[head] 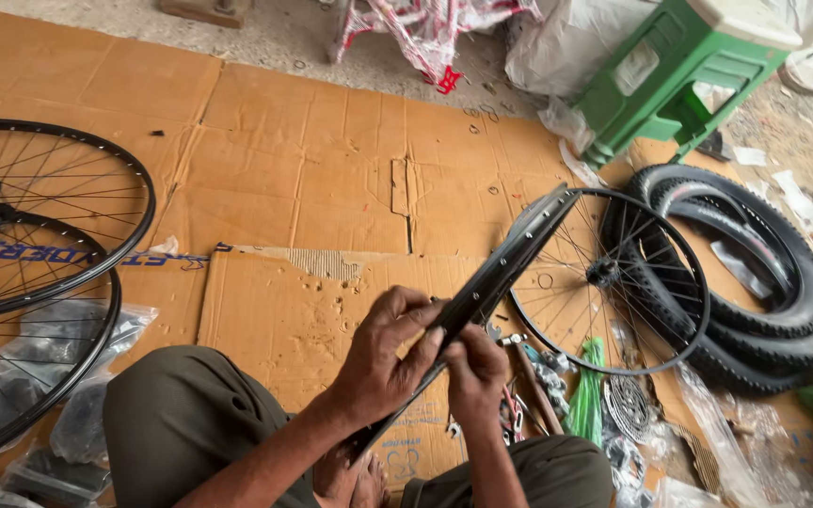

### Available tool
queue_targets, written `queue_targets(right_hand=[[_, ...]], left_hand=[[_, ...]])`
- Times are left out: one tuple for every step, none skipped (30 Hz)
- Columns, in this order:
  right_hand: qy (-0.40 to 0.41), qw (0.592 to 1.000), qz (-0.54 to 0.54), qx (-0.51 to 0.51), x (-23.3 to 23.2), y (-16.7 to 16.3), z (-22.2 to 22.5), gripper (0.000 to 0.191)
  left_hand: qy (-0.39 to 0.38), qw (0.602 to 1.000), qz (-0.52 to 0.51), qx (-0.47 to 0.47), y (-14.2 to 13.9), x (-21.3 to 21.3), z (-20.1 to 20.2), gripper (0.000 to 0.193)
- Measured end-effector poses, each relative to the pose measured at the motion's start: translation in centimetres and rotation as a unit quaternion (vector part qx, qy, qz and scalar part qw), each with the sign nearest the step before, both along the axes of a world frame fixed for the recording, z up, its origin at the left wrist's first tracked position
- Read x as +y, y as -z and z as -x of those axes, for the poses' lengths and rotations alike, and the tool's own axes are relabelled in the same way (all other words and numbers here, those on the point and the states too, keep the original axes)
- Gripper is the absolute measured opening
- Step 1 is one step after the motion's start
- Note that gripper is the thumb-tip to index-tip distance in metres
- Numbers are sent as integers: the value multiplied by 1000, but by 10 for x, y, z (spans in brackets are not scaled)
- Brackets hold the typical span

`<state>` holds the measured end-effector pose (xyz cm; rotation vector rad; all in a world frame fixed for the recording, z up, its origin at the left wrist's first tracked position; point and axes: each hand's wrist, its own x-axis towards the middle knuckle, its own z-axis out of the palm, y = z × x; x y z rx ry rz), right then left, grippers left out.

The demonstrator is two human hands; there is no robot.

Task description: The person is assembling a bicycle wheel by hand, inserting small white plastic spacers into the rim holes. They rotate the wheel to access different sections and continue the process of placing spacers into the rim.

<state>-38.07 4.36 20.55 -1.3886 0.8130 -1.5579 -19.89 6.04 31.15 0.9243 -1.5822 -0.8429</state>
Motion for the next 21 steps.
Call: queue_targets(right_hand=[[-27, 999, -23, 6, -7, 9, 4, 29], [-54, 997, -51, 12, -12, 15, 9, 39], [-82, 994, -69, -36, -19, 19, 14, 40], [-110, 986, -89, -83, -23, 18, 18, 42], [-137, 976, -110, -131, -26, 16, 21, 44], [-176, 972, -96, -121, -27, 11, 23, 38], [-217, 967, -80, -109, -27, 4, 22, 32], [-255, 960, -67, -98, -26, -4, 19, 26], [-223, 969, -97, -43, -22, -10, 13, 27], [-190, 974, -124, 12, -19, -16, 6, 37], [-155, 974, -149, 69, -17, -20, 0, 52], [-84, 982, -111, 127, -16, -22, -7, 45], [-12, 980, -71, 184, -17, -24, -8, 39], [60, 968, -29, 240, -18, -24, -9, 33], [-5, 975, -87, 204, -20, -22, -7, 33], [-72, 973, -142, 167, -22, -20, -5, 34], [-140, 961, -200, 128, -24, -17, 0, 35], [-176, 963, -194, 63, -24, -14, 4, 37], [-215, 959, -184, 1, -23, -10, 6, 39], [-252, 949, -178, -60, -22, -7, 8, 42], [-206, 964, -152, -69, -19, -3, 5, 42]], left_hand=[[-24, 998, 55, -14, 2, 1, -1, 35], [-47, 993, 105, -27, 4, 3, -2, 37], [-50, 993, 106, -29, 6, 3, -4, 37], [-53, 993, 106, -30, 8, 4, -5, 37], [-57, 992, 104, -32, 10, 5, -7, 37], [-50, 993, 106, -21, 12, 5, -8, 37], [-46, 993, 111, -11, 14, 5, -9, 36], [-40, 993, 114, 0, 16, 5, -10, 35], [-40, 993, 114, 4, 18, 6, -9, 36], [-39, 992, 117, 7, 20, 6, -9, 36], [-38, 992, 120, 11, 22, 5, -9, 36], [-39, 992, 116, 14, 23, 4, -8, 36], [-39, 993, 112, 17, 25, 3, -8, 35], [-41, 993, 109, 20, 26, 2, -9, 34], [-40, 992, 115, 25, 27, 1, -10, 34], [-43, 991, 123, 29, 28, 0, -13, 34], [-47, 990, 127, 32, 29, 1, -14, 33], [-47, 991, 122, 32, 29, 1, -15, 33], [-51, 991, 122, 33, 29, 0, -15, 33], [-54, 991, 119, 35, 30, 0, -15, 33], [-61, 991, 114, 36, 30, 1, -14, 33]])
